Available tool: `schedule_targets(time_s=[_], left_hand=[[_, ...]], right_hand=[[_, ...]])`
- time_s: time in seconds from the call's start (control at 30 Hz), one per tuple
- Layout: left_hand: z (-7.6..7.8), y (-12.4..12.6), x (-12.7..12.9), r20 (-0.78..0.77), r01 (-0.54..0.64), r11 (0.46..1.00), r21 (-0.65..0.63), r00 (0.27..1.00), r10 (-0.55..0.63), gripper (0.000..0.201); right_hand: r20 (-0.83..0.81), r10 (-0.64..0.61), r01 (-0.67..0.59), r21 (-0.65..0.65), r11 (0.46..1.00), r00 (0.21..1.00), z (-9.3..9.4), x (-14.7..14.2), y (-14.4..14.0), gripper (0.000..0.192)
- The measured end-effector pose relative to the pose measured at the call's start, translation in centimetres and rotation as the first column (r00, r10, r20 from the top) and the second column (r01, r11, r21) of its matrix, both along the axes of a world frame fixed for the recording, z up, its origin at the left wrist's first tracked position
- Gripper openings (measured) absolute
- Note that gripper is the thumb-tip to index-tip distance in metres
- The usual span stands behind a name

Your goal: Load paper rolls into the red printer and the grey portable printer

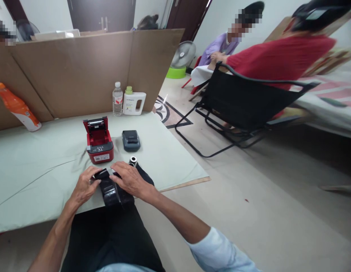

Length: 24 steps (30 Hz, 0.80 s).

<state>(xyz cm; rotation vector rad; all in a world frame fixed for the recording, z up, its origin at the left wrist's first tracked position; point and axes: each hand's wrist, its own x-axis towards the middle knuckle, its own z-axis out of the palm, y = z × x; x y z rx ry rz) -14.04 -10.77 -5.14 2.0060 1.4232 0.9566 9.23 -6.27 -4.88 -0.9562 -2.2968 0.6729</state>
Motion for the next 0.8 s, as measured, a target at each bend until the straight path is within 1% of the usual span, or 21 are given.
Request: schedule_targets(time_s=[0.03, 0.07, 0.13, 0.17, 0.23, 0.33, 0.37, 0.4, 0.47, 0.57, 0.7, 0.8], left_hand=[[0.4, -0.2, 0.2, 0.023, -0.008, 1.000, 0.026, 1.000, 0.008, 0.038], [0.8, -0.3, 0.4, 0.041, -0.015, 0.998, 0.056, 0.999, 0.013, 0.038], [1.7, -0.6, 0.8, 0.063, -0.026, 0.994, 0.107, 0.998, 0.020, 0.038], [2.1, -0.7, 0.9, 0.072, -0.029, 0.993, 0.118, 0.997, 0.021, 0.039], [3.1, -1.0, 1.0, 0.106, -0.028, 0.994, 0.105, 0.994, 0.017, 0.039], [4.1, -1.4, 0.7, 0.204, -0.026, 0.998, 0.056, 0.979, 0.014, 0.038], [4.3, -1.5, 0.6, 0.228, -0.030, 0.998, 0.049, 0.973, 0.018, 0.038], [4.4, -1.5, 0.4, 0.239, -0.037, 0.998, 0.051, 0.971, 0.024, 0.038], [4.6, -1.5, 0.2, 0.218, -0.062, 0.995, 0.081, 0.975, 0.043, 0.038], [4.8, -1.0, 0.1, 0.135, -0.086, 0.980, 0.180, 0.989, 0.062, 0.038], [5.6, -0.2, 0.1, 0.025, -0.059, 0.949, 0.311, 0.998, 0.054, 0.038], [6.5, 0.7, -0.1, -0.028, -0.032, 0.939, 0.342, 0.999, 0.044, 0.038]], right_hand=[[-0.075, -0.014, 0.006, -0.099, 0.995, 0.997, 0.1, -0.2, 0.0, 0.029], [-0.152, -0.021, -0.011, -0.207, 0.978, 0.988, 0.2, -0.5, 0.0, 0.033], [-0.316, -0.043, -0.090, -0.395, 0.914, 0.948, 0.3, -1.2, -0.1, 0.038], [-0.400, -0.064, -0.141, -0.462, 0.876, 0.914, 0.3, -1.6, -0.2, 0.039], [-0.549, -0.140, -0.236, -0.557, 0.796, 0.824, 0.4, -2.3, -0.3, 0.040], [-0.675, -0.244, -0.389, -0.640, 0.663, 0.696, 0.5, -2.9, -0.5, 0.043], [-0.697, -0.263, -0.425, -0.646, 0.635, 0.666, 0.7, -3.0, -0.5, 0.043], [-0.713, -0.278, -0.447, -0.646, 0.619, 0.644, 0.9, -3.1, -0.6, 0.043], [-0.730, -0.297, -0.461, -0.639, 0.616, 0.616, 1.4, -3.3, -0.7, 0.043], [-0.743, -0.323, -0.458, -0.633, 0.624, 0.587, 2.0, -3.8, -0.7, 0.044], [-0.766, -0.339, -0.462, -0.613, 0.641, 0.545, 2.3, -4.6, 0.0, 0.046], [-0.767, -0.350, -0.446, -0.611, 0.654, 0.538, 2.3, -5.1, 1.0, 0.048]])
